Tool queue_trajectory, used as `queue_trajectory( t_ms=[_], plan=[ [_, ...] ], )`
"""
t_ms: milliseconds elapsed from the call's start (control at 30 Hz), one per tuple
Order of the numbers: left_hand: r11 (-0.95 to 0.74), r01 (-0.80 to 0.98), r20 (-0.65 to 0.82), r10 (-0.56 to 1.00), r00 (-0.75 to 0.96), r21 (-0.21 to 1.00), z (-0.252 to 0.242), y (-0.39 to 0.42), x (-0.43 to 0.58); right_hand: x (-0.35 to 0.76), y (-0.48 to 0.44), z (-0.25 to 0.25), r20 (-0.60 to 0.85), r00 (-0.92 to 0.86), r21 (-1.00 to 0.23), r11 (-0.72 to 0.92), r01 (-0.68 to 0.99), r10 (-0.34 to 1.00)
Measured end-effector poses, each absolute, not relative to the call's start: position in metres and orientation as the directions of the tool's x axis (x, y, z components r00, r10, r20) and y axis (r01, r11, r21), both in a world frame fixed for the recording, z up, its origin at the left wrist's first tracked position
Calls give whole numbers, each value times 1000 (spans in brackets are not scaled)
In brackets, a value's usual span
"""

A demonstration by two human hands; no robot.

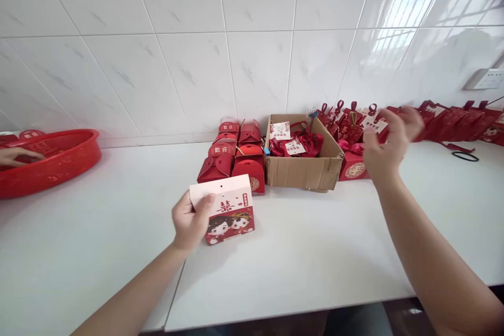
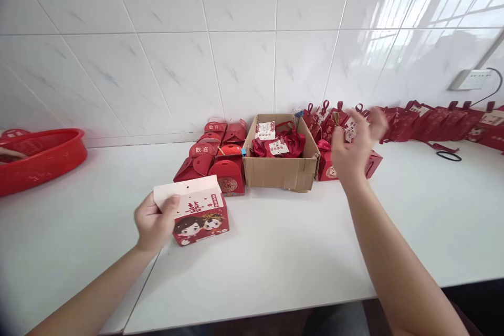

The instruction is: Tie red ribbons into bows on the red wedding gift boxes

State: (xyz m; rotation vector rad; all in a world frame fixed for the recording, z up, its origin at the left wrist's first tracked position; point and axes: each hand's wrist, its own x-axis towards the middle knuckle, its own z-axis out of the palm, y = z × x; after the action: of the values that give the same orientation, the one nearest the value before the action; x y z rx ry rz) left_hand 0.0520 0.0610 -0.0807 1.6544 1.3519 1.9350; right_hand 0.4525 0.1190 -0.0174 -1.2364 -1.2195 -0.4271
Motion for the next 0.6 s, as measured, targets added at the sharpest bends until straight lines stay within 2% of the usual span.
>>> queue_trajectory(
  t_ms=[67, 133, 167, 233, 300, 333, 600],
  plan=[
    [-500, 352, 596, 759, -263, 791, -91, 64, 63, 419, 124, 5, 836, 200, -432, 388, 814, 511],
    [-476, 311, 544, 818, -186, 823, -97, 67, 68, 392, 127, 18, 722, 24, -385, 373, 845, 691],
    [-461, 285, 512, 848, -137, 840, -98, 68, 69, 381, 128, 20, 609, -73, -332, 337, 881, 790],
    [-428, 247, 450, 893, -35, 869, -100, 69, 67, 365, 127, 18, 219, -227, -199, 271, 942, 949],
    [-417, 227, 421, 906, 31, 880, -100, 69, 64, 355, 123, 13, -56, -248, -122, 239, 963, 967],
    [-423, 224, 423, 905, 49, 878, -101, 68, 63, 351, 120, 11, -122, -242, -100, 230, 968, 963],
    [-458, 257, 446, 888, 107, 851, -100, 64, 63, 339, 84, 1, -258, -281, 17, 296, 955, 924]
  ],
)
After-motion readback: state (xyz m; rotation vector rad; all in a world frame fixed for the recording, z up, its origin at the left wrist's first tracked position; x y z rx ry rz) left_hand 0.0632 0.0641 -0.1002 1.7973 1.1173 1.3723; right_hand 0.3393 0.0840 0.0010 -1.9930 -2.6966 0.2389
